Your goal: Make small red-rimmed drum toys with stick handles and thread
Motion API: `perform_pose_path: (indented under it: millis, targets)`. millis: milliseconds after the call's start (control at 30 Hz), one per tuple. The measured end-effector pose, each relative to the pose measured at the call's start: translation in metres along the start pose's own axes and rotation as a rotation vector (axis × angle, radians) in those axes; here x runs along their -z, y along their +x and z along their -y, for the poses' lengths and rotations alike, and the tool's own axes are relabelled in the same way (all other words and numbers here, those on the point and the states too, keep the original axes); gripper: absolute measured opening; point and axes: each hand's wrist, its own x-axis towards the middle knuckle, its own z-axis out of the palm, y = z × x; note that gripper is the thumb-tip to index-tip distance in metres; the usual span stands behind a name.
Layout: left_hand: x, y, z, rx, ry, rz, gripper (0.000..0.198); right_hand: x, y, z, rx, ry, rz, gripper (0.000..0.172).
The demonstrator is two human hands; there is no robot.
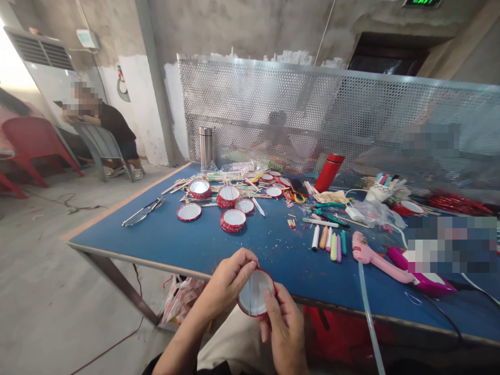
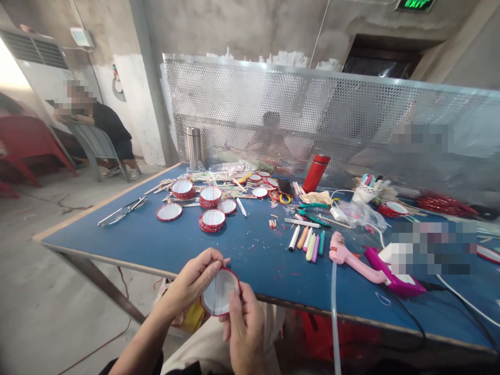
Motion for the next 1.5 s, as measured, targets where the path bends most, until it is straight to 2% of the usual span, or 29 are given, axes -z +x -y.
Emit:
perform_pose_path:
  millis: [100, 667, 1033, 1267, 1367, 1500]
  targets:
    - [-0.001, 0.000, 0.002, 0.007, 0.000, -0.010, 0.020, 0.000, -0.001, -0.003, -0.078, 0.040, 0.084, 0.035]
    - [0.000, 0.000, -0.002, 0.018, 0.060, 0.018, 0.020, -0.001, -0.005, -0.004, -0.084, -0.007, 0.067, 0.037]
    - [-0.003, 0.000, -0.002, 0.007, 0.112, -0.018, 0.021, -0.006, -0.010, 0.004, -0.116, 0.020, -0.024, 0.038]
    - [-0.004, 0.001, 0.000, 0.001, 0.110, -0.039, 0.021, -0.005, -0.009, 0.000, -0.108, 0.025, -0.023, 0.037]
    - [-0.005, 0.002, 0.000, 0.008, 0.089, -0.052, 0.020, -0.003, -0.008, -0.003, -0.101, 0.018, 0.024, 0.036]
    - [-0.002, 0.002, -0.006, 0.019, -0.026, 0.035, 0.016, 0.000, -0.007, -0.006, -0.052, -0.012, 0.044, 0.036]
